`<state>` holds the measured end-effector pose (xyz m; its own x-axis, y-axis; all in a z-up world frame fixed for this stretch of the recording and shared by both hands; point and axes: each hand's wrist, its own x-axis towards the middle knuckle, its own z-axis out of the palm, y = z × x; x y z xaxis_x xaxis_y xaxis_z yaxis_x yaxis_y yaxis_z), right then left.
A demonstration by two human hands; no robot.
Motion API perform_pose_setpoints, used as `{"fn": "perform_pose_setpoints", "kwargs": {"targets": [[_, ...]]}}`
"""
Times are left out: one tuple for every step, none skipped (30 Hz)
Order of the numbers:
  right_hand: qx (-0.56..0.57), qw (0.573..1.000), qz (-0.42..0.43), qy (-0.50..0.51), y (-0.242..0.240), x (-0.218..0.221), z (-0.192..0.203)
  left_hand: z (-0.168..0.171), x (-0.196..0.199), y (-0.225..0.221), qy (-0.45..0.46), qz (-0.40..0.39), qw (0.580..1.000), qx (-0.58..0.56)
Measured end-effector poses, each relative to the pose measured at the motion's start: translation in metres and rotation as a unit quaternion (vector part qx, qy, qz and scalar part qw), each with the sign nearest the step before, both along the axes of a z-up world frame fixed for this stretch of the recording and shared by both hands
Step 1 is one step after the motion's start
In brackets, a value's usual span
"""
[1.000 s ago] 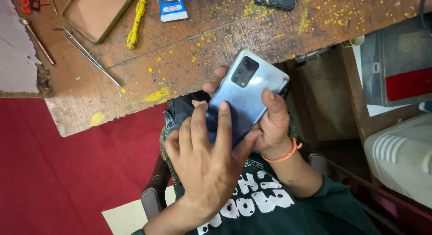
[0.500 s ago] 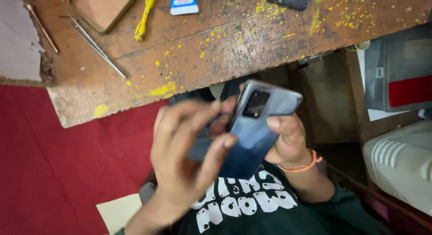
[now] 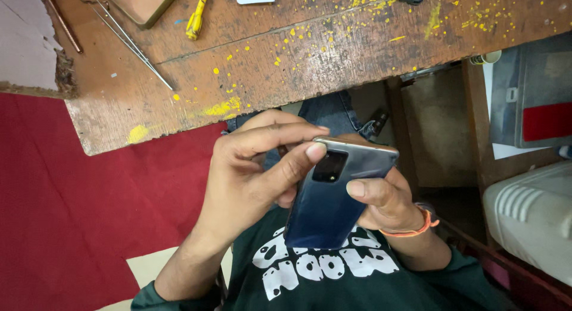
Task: The person applies adhesive to the frame of a disassembled smartphone and then attaches the back cover. They press the cover firmly to ensure adhesion and then secure the phone with a rubber band to allow the glue to set.
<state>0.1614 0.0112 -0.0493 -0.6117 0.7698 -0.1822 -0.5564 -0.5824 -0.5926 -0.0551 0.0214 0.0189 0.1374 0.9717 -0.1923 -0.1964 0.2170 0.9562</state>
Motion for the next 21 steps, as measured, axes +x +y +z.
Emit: {"fn": "perform_pose_setpoints", "kwargs": {"targets": [[0.003,1.000,0.005,-0.004,0.000,0.002,-0.001,-0.001,-0.001,0.000,-0.012,-0.004,1.000,0.003],[0.014,1.000,0.005,-0.015,0.000,0.004,-0.003,-0.002,-0.002,-0.001,-0.025,-0.007,1.000,0.006],[0.026,0.999,0.005,-0.025,-0.001,0.006,-0.004,-0.004,-0.004,-0.002,-0.037,-0.011,0.999,0.009],[0.037,0.999,0.005,-0.034,-0.003,0.008,-0.006,-0.006,-0.006,-0.004,-0.042,-0.018,0.999,0.009],[0.041,0.998,0.010,-0.049,-0.004,0.012,-0.007,-0.008,-0.007,-0.005,-0.047,-0.025,0.999,0.009],[0.047,0.997,0.012,-0.062,-0.006,0.015,-0.008,-0.009,-0.009,-0.005,-0.052,-0.034,0.998,0.010],[0.052,0.996,0.015,-0.076,-0.007,0.018,-0.010,-0.010,-0.009,-0.006,-0.047,-0.035,0.998,0.029],[0.064,0.994,0.019,-0.083,-0.007,0.021,-0.012,-0.011,-0.009,-0.006,-0.043,-0.037,0.997,0.049],[0.076,0.993,0.023,-0.090,-0.007,0.022,-0.014,-0.012,-0.010,-0.006,-0.039,-0.039,0.996,0.068],[0.087,0.991,0.027,-0.099,-0.008,0.023,-0.017,-0.013,-0.010,-0.007,-0.038,-0.041,0.996,0.070],[0.085,0.991,0.028,-0.098,-0.009,0.024,-0.018,-0.014,-0.011,-0.007,-0.037,-0.043,0.996,0.071],[0.083,0.991,0.031,-0.098,-0.010,0.025,-0.019,-0.014,-0.012,-0.008,-0.036,-0.044,0.996,0.072],[0.082,0.991,0.034,-0.098,-0.010,0.025,-0.020,-0.015,-0.012,-0.008,-0.034,-0.043,0.996,0.071],[0.087,0.991,0.037,-0.099,-0.009,0.024,-0.020,-0.016,-0.013,-0.009,-0.032,-0.043,0.996,0.071],[0.093,0.990,0.040,-0.100,-0.008,0.023,-0.020,-0.017,-0.014,-0.009,-0.031,-0.042,0.996,0.070],[0.098,0.989,0.043,-0.101,-0.008,0.021,-0.020,-0.018,-0.014,-0.009,-0.023,-0.036,0.997,0.061],[0.111,0.987,0.042,-0.111,-0.007,0.019,-0.019,-0.020,-0.013,-0.010,-0.015,-0.030,0.998,0.052],[0.124,0.984,0.040,-0.121,-0.007,0.017,-0.018,-0.021,-0.013,-0.010,-0.008,-0.024,0.999,0.043],[0.137,0.981,0.038,-0.131,-0.007,0.014,-0.017,-0.021,-0.013,-0.009,0.000,-0.018,1.000,0.022],[0.156,0.976,0.031,-0.147,-0.005,0.012,-0.016,-0.023,-0.012,-0.007,0.003,-0.016,1.000,0.003],[0.174,0.971,0.023,-0.163,-0.003,0.009,-0.015,-0.025,-0.011,-0.004,0.006,-0.014,1.000,-0.017]]}}
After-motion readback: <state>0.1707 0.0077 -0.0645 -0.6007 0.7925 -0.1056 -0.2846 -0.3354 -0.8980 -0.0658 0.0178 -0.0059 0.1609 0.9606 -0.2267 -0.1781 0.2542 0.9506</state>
